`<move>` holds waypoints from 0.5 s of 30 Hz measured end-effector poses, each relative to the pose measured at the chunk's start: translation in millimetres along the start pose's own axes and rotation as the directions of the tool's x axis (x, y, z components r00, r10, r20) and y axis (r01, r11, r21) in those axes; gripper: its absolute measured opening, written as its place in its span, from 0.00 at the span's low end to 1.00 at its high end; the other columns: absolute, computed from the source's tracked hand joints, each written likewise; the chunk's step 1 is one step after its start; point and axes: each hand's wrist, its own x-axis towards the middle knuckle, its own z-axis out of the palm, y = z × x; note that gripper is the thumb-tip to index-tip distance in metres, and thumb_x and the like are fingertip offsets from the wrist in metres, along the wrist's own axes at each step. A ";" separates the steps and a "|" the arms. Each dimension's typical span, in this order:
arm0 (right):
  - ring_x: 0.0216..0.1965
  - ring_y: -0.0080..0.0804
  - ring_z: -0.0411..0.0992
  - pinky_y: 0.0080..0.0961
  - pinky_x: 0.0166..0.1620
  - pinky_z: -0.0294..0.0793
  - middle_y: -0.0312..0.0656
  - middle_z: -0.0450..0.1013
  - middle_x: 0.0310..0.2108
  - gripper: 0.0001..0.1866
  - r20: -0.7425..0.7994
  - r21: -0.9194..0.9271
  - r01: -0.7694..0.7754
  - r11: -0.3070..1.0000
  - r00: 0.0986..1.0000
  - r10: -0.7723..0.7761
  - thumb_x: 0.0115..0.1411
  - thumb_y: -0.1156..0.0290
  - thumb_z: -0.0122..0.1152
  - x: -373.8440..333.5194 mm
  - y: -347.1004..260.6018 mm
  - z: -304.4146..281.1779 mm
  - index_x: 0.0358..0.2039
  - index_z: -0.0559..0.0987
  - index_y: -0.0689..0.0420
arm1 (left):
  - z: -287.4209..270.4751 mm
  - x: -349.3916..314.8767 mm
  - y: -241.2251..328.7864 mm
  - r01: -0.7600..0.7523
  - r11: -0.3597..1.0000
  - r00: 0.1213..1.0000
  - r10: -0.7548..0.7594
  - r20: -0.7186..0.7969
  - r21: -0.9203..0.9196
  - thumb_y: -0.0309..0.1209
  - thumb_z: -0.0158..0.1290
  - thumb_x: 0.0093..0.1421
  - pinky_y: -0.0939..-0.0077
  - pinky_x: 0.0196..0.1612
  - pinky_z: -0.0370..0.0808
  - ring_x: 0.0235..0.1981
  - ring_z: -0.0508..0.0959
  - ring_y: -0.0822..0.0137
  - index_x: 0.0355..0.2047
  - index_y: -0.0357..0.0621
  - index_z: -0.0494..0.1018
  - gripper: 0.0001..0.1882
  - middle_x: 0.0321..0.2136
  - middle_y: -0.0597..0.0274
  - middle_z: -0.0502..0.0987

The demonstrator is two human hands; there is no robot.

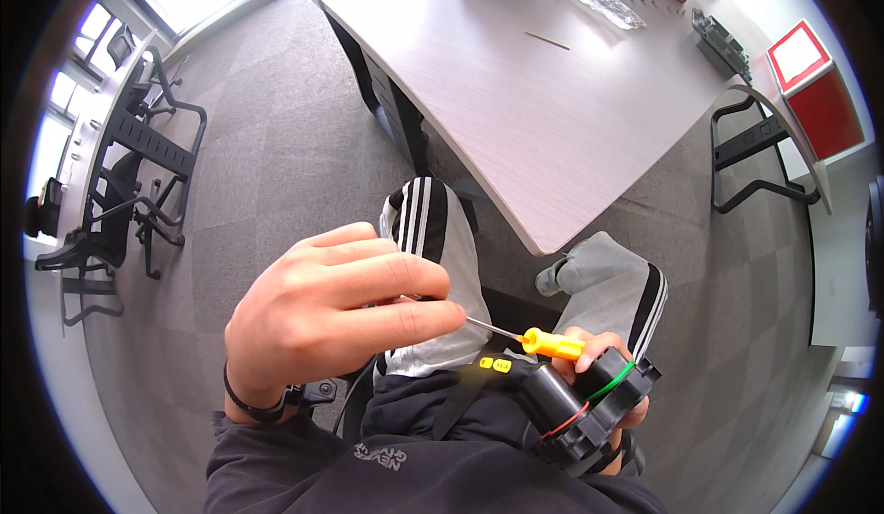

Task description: The person uses a small yellow-handled screwdriver to insert and tighten screws into a black plastic electronic or mechanical housing, while holding the device on their lap and on a table.

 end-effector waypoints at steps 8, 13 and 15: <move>0.35 0.33 0.65 0.26 0.39 0.62 0.46 0.69 0.32 0.34 -0.050 -0.094 -0.044 0.995 0.998 0.039 0.44 0.44 0.59 0.1 1.7 7.4 0.38 0.72 0.66 | 18.8 3.2 7.6 0.020 0.995 1.000 -0.018 0.026 -0.095 0.23 0.55 0.41 0.80 0.23 0.64 0.21 0.72 0.72 0.32 0.42 0.79 0.14 0.29 0.61 0.77; 0.36 0.36 0.64 0.30 0.42 0.62 0.47 0.70 0.32 0.33 -0.026 -0.166 -0.035 0.986 0.999 0.031 0.45 0.46 0.59 -1.8 -0.5 9.0 0.38 0.72 0.66 | 24.3 4.4 7.6 0.105 0.994 0.994 -0.104 0.014 -0.013 0.33 0.57 0.50 0.73 0.28 0.72 0.24 0.74 0.66 0.35 0.38 0.77 0.14 0.28 0.58 0.76; 0.36 0.36 0.64 0.29 0.43 0.62 0.47 0.71 0.32 0.33 -0.073 -0.178 -0.042 0.983 0.997 0.030 0.45 0.46 0.59 -3.9 -2.5 11.8 0.38 0.73 0.66 | 26.5 3.2 3.4 0.102 0.995 0.994 -0.101 0.042 -0.019 0.36 0.57 0.52 0.74 0.26 0.70 0.21 0.73 0.65 0.32 0.38 0.76 0.13 0.23 0.59 0.73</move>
